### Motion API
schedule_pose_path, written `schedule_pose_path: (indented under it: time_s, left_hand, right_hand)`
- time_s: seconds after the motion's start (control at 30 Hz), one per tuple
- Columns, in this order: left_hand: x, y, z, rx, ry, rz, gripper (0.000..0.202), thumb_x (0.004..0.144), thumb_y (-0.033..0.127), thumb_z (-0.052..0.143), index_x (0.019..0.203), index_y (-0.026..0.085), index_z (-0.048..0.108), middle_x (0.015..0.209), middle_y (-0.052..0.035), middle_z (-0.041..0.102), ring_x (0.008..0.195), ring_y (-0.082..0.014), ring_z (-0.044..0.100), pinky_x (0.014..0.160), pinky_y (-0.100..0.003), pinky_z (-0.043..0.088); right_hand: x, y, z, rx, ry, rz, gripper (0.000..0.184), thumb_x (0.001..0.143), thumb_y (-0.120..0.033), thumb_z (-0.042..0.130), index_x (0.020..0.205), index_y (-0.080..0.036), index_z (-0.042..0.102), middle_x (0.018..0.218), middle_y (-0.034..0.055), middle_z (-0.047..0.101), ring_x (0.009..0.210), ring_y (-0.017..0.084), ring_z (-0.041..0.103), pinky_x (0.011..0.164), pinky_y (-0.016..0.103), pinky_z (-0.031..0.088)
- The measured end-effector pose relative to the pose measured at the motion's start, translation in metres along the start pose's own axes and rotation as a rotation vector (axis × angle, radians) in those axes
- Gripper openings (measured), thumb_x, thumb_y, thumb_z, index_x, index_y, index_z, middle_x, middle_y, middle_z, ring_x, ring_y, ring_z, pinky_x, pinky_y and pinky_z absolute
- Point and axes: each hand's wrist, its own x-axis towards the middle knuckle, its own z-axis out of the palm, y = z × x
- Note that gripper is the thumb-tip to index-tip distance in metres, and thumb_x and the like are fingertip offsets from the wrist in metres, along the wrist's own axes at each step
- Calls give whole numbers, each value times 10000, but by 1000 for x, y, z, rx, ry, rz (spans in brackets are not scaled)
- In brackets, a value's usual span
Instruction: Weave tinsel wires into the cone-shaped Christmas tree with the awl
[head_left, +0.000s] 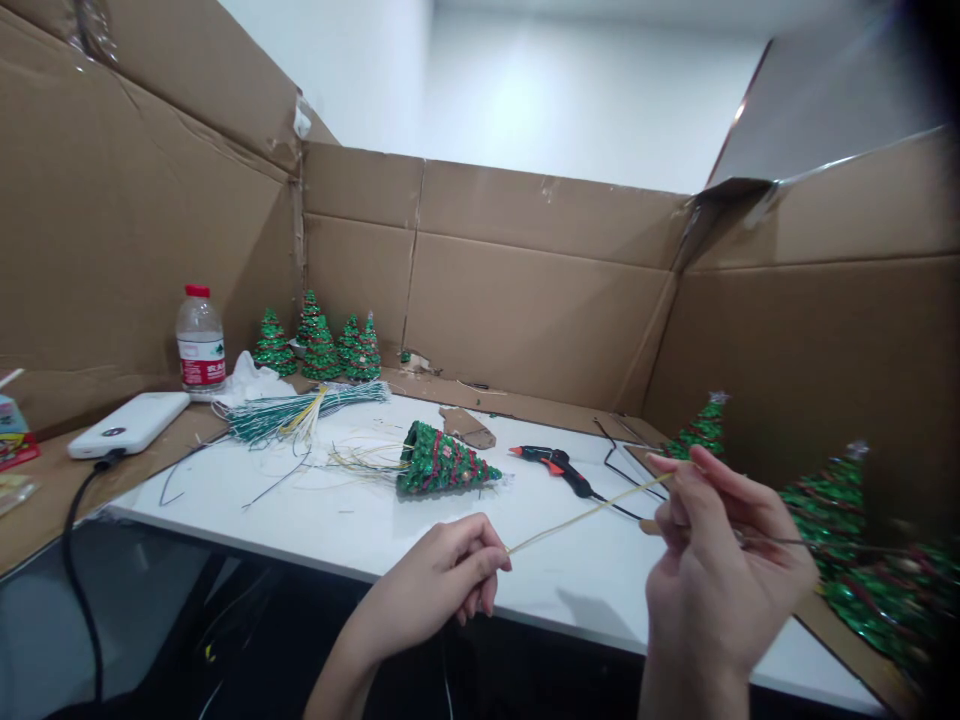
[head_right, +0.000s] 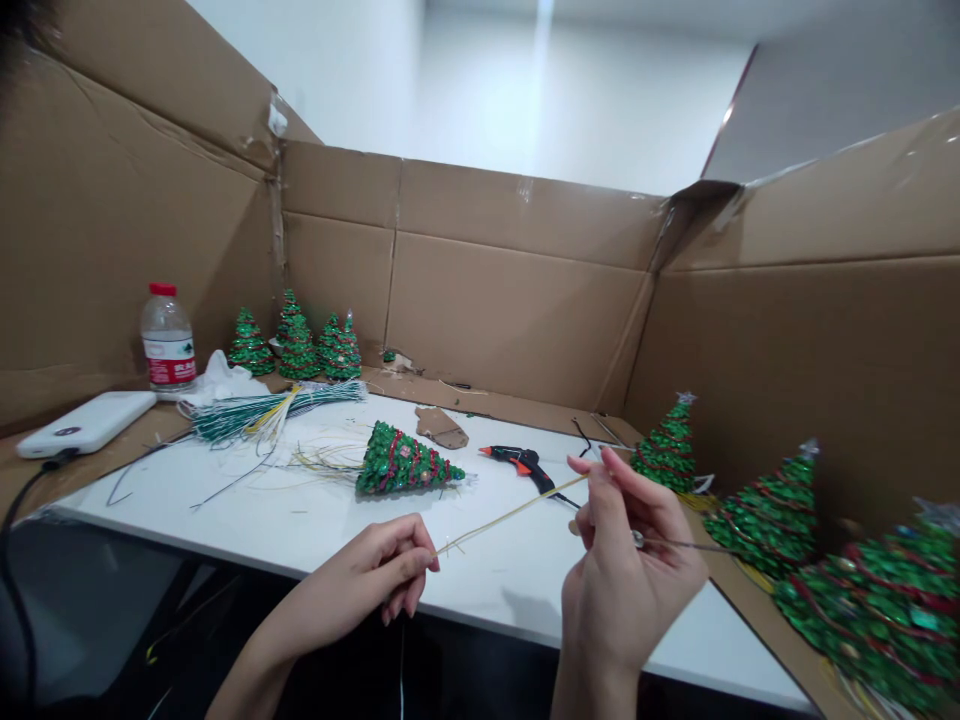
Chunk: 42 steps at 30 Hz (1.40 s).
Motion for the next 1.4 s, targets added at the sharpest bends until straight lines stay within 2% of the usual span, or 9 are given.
schedule_pose_path:
  time_s: [0.27,0.5,0.7,0.87,0.97,1.1,1.2,1.27,1.4]
  left_hand:
    - [7,-10,-3,-44,13,23,178,847,334,493,821,163,531,630,14,604,471,-68,399,459,-179,322]
    - [14,-15,2,186,196,32,156,843,299,473,785,179,553,643,8,667,461,-86,432,503,-206,356]
    - [12,-20,-6,73,138,114,172,866,298,456,836,164,560,694,-23,672,631,-118,512,618,-215,411]
    - [16,-20,-9,-1,156,83,222,862,360,467,819,154,537,659,-25,662,485,-84,426,514,-206,360]
    - [18,-21,-9,1,194,49,213,848,360,464,802,159,517,665,-28,670,440,-74,395,486,-207,345]
    - [19,-26,-12,107,293,-8,189,842,344,431,773,182,500,668,-15,678,436,-90,416,484,-218,348]
    - [18,-30,-18,316,423,-68,196,841,326,405,746,194,514,652,-7,679,501,-124,474,512,-230,341]
    - [18,-34,-21,431,457,-102,202,840,313,392,745,201,529,649,-2,682,543,-141,510,533,-236,334]
    - [18,-39,-24,521,426,-105,200,838,304,387,749,208,539,640,8,681,568,-153,546,552,-238,333]
  right_hand:
    - [4,2,-2,2,41,7,127,666,-200,733,769,-157,673,674,16,661,573,123,583,389,204,232]
    - [-1,-1,2,-35,2,1,144,693,-199,718,824,-154,675,682,12,675,488,84,515,391,196,243]
    - [7,9,0,-28,-21,65,162,680,-209,716,815,-150,648,659,10,661,520,95,547,370,176,229]
    - [7,15,2,3,31,63,150,656,-203,715,785,-151,658,637,3,639,561,112,569,374,179,215]
    - [6,21,2,-36,30,57,184,676,-242,708,829,-144,679,707,34,673,495,84,489,389,193,222]
    - [10,28,-3,-354,-140,59,342,764,-336,616,1061,-172,662,872,70,692,514,94,451,448,223,281]
    - [9,26,-4,-677,-184,-60,491,794,-340,562,1267,-212,541,1036,87,665,647,141,517,545,254,351]
    - [3,24,0,-740,-241,-96,459,838,-332,494,1281,-217,522,1026,82,662,667,154,530,573,268,382]
    - [-22,30,16,-618,-822,-8,414,908,-226,299,1230,-204,559,958,77,664,818,176,580,742,303,449]
